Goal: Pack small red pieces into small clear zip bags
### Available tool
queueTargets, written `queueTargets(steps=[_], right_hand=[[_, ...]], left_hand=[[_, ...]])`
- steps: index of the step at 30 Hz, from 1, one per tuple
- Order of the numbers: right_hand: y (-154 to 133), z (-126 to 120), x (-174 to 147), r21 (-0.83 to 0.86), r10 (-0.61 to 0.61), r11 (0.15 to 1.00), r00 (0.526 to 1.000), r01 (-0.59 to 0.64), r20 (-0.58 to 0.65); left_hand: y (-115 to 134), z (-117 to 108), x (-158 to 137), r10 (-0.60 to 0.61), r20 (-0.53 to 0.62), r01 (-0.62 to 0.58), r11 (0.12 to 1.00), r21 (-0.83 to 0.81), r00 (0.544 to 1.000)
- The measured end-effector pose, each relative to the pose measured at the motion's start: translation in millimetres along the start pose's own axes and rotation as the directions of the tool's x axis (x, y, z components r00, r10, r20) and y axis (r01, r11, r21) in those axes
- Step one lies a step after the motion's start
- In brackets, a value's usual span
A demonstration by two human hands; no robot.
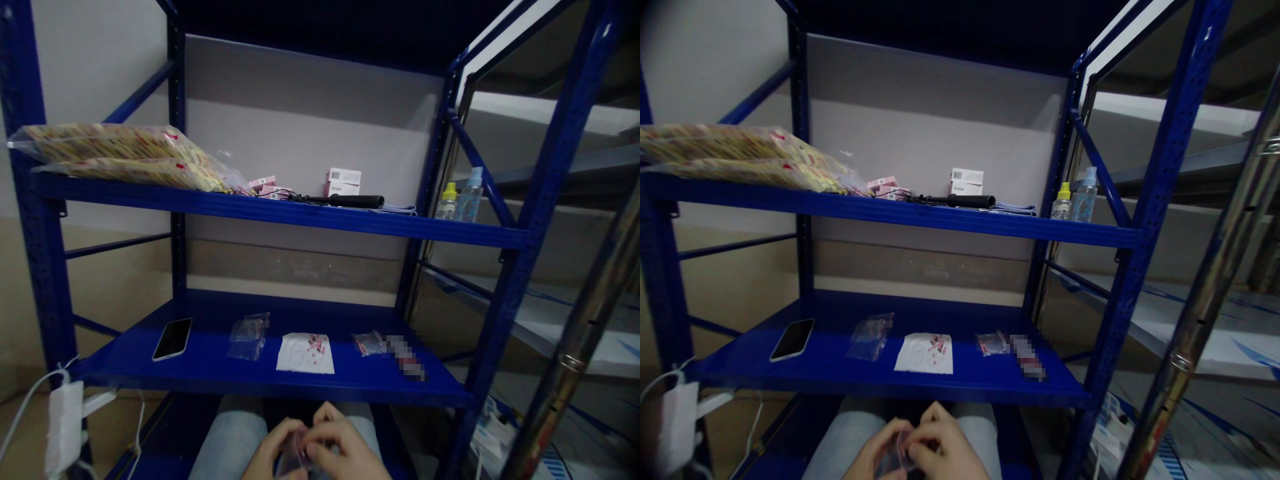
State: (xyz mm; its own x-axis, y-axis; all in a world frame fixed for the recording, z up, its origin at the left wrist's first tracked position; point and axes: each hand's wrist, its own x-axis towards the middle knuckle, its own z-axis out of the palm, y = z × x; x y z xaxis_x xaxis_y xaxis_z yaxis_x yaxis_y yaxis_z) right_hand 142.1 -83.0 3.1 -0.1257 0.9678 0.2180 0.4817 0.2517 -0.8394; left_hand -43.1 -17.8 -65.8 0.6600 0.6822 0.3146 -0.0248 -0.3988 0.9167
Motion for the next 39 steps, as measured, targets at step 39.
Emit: queueTargets(steps=[39], right_hand=[[128, -52, 212, 0.031, 0.168, 0.983, 0.819, -0.181, -0.549]], left_hand=[[-68, -235, 98, 0.011, -0.31, 0.219, 0.682, 0.698, 0.951]])
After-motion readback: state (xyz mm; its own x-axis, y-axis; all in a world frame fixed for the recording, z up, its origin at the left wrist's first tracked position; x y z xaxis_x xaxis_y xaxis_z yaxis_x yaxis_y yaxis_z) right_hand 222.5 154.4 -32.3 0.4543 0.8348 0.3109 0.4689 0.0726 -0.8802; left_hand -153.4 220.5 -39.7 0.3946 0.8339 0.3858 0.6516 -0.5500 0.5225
